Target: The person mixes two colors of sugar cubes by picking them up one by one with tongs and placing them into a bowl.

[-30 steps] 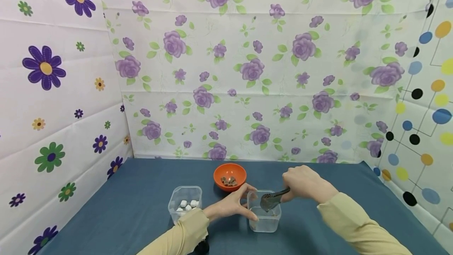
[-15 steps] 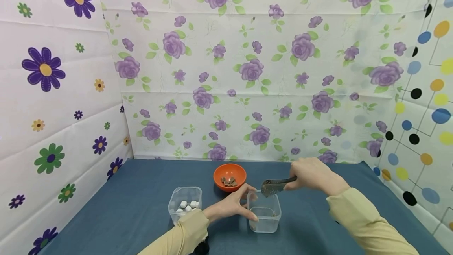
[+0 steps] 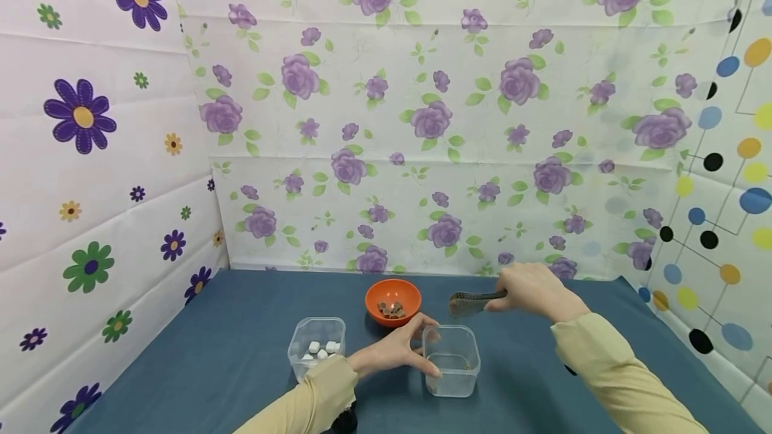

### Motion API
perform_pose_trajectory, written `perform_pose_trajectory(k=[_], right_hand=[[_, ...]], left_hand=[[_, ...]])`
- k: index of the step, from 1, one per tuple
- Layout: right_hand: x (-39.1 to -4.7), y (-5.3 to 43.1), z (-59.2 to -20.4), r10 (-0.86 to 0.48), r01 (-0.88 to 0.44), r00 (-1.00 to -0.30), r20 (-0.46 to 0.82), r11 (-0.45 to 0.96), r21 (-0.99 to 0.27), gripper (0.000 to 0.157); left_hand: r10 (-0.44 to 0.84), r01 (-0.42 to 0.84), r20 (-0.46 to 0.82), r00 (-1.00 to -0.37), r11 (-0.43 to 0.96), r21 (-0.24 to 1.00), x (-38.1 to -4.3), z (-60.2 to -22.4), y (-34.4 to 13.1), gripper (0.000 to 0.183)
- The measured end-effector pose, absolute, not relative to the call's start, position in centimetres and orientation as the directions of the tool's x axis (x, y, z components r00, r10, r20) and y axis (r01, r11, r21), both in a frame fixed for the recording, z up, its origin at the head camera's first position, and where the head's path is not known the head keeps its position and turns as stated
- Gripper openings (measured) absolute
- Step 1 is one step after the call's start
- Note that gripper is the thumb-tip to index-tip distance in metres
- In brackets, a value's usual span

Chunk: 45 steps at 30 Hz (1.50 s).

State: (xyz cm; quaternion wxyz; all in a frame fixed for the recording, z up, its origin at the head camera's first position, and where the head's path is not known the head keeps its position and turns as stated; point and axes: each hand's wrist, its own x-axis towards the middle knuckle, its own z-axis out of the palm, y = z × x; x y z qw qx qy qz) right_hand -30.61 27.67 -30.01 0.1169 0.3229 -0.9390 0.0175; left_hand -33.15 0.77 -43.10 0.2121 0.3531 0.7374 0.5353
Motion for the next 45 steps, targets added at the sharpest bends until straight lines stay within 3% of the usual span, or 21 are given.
perform_pose_trajectory(k=[14, 45], right_hand=[[-32.5, 26.0, -31.3, -0.605, -0.62, -0.735, 0.306, 0.782, 0.059, 0.047], [-35.8, 21.9, -32.7, -0.62, -0.648, -0.71, 0.334, 0.761, 0.035, 0.047]], left_hand=[[0.734, 0.276, 0.045, -0.678, 0.197, 0.941, -33.1, -43.0, 0.8, 0.052], [0.75, 0.264, 0.033, -0.661, 0.191, 0.945, -33.0, -42.9, 0.8, 0.058]])
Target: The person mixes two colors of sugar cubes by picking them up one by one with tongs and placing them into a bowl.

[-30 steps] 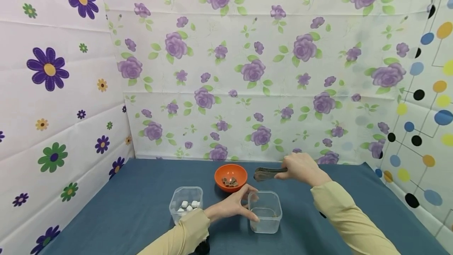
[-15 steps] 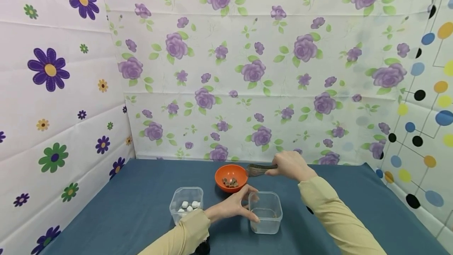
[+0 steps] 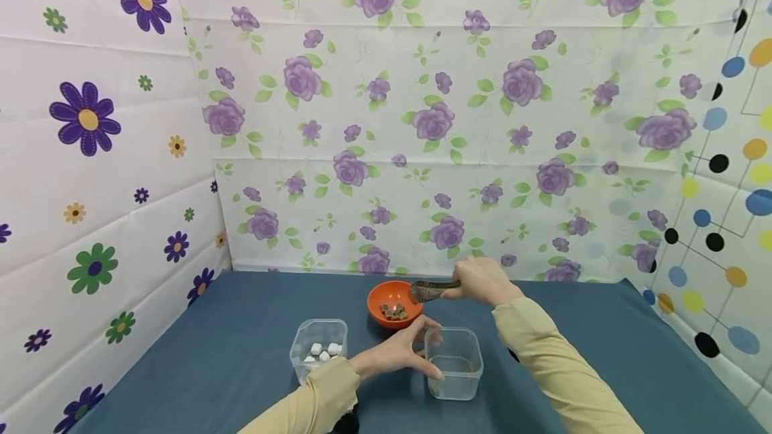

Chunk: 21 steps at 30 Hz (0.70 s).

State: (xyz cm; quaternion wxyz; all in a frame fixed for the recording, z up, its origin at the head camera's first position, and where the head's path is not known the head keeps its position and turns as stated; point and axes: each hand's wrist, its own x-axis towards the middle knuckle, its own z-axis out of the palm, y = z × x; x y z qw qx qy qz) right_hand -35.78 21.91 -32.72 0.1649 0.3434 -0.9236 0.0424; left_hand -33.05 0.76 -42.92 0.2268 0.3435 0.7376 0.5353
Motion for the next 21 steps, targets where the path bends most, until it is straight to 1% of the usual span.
perform_pose_trajectory(k=[2, 4, 9, 12, 18, 21], right_hand=[[-35.79, 21.78, -32.76, -0.621, -0.648, -0.712, 0.329, 0.761, 0.036, 0.046], [-35.8, 21.68, -32.83, -0.622, -0.645, -0.716, 0.318, 0.763, 0.039, 0.041], [-35.79, 21.56, -33.02, -0.606, -0.621, -0.746, 0.276, 0.783, 0.042, 0.03], [-35.73, 21.55, -33.02, -0.588, -0.599, -0.765, 0.265, 0.8, 0.046, 0.027], [-35.6, 21.68, -32.77, -0.557, -0.572, -0.792, 0.249, 0.82, 0.016, 0.028], [-35.57, 21.88, -32.72, -0.542, -0.557, -0.807, 0.235, 0.831, 0.005, 0.035]], left_hand=[[0.75, 0.262, 0.031, -0.661, 0.191, 0.946, -33.03, -42.91, 0.75, 0.058], [0.749, 0.263, 0.03, -0.662, 0.194, 0.945, -33.01, -42.9, 0.75, 0.058], [0.744, 0.267, 0.028, -0.668, 0.205, 0.942, -32.94, -42.89, 0.78, 0.058], [0.744, 0.265, 0.027, -0.668, 0.204, 0.942, -32.91, -42.9, 0.8, 0.058], [0.745, 0.265, 0.033, -0.666, 0.195, 0.944, -32.82, -42.83, 0.75, 0.057], [0.747, 0.263, 0.038, -0.664, 0.186, 0.947, -32.81, -42.83, 0.72, 0.055]])
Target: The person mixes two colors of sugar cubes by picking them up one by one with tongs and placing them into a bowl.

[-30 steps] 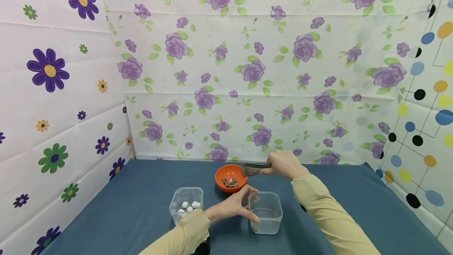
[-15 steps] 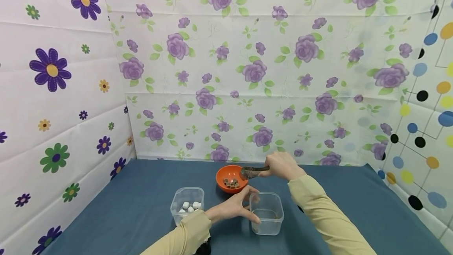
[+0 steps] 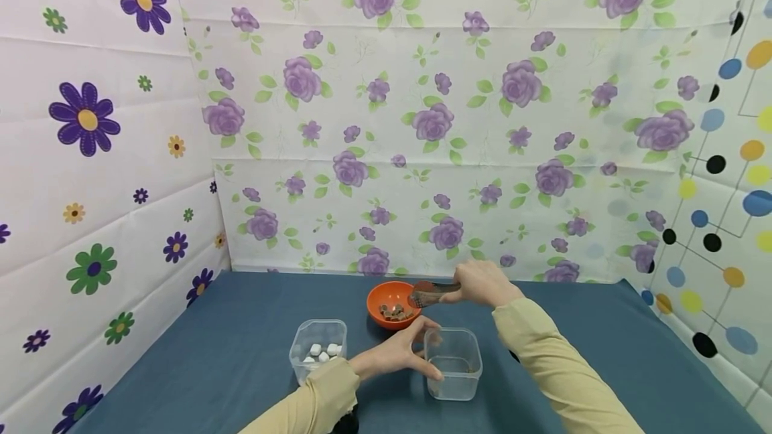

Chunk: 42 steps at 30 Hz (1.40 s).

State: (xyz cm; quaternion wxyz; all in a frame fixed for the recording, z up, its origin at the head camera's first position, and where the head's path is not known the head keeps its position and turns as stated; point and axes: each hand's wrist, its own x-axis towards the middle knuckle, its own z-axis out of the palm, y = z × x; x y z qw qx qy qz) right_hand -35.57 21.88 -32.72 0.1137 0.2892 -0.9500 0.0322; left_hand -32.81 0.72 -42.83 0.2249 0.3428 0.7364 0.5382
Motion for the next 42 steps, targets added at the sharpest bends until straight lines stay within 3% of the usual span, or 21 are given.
perform_pose_trajectory(k=[6, 15, 26, 42], right_hand=[[-35.0, 23.0, -32.6, -0.497, -0.513, -0.839, 0.219, 0.858, -0.017, 0.053], [-34.1, 25.4, -32.4, -0.442, -0.455, -0.879, 0.177, 0.89, -0.034, 0.045], [-32.3, 27.3, -32.3, -0.417, -0.426, -0.896, 0.155, 0.904, -0.027, 0.052], [-29.5, 28.0, -31.9, -0.486, -0.492, -0.852, 0.194, 0.871, 0.02, 0.045]], left_hand=[[0.741, 0.264, 0.04, -0.671, 0.188, 0.946, -32.9, -42.9, 0.8, 0.055], [0.732, 0.269, 0.033, -0.681, 0.208, 0.941, -33.0, -43.2, 0.7, 0.056], [0.743, 0.283, 0.053, -0.667, 0.187, 0.941, -33.0, -43.0, 0.8, 0.053], [0.743, 0.299, 0.062, -0.667, 0.191, 0.935, -33.1, -43.1, 0.7, 0.052]])
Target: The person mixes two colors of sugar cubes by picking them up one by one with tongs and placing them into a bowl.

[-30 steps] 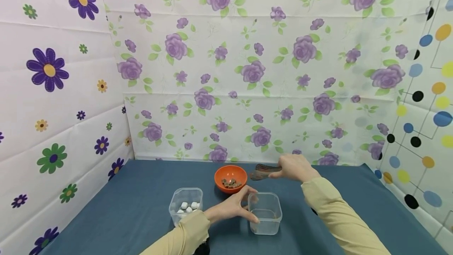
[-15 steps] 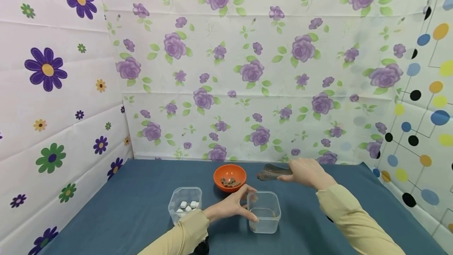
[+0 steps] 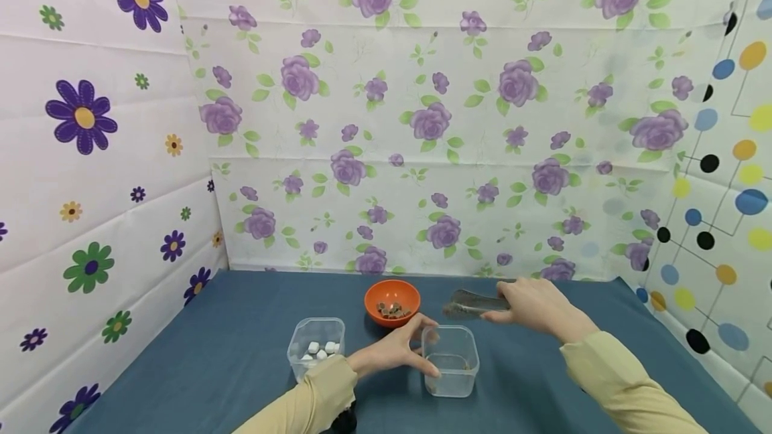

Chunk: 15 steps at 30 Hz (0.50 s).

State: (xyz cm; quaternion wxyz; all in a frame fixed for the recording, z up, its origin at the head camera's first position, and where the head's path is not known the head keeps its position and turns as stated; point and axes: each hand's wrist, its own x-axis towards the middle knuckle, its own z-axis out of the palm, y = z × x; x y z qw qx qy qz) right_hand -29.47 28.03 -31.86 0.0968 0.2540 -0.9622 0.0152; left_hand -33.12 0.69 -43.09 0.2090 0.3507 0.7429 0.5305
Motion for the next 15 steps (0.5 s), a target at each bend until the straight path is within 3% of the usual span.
perform_pose_trajectory(k=[7, 15], right_hand=[[-28.5, 28.2, -32.0, -0.589, -0.596, -0.773, 0.234, 0.802, 0.05, 0.032], [-27.8, 27.5, -32.0, -0.619, -0.63, -0.771, 0.151, 0.775, -0.04, 0.058]], left_hand=[[0.744, 0.301, 0.062, -0.665, 0.191, 0.934, -33.1, -43.1, 0.7, 0.053], [0.74, 0.304, 0.066, -0.669, 0.192, 0.933, -33.1, -43.1, 0.8, 0.059]])
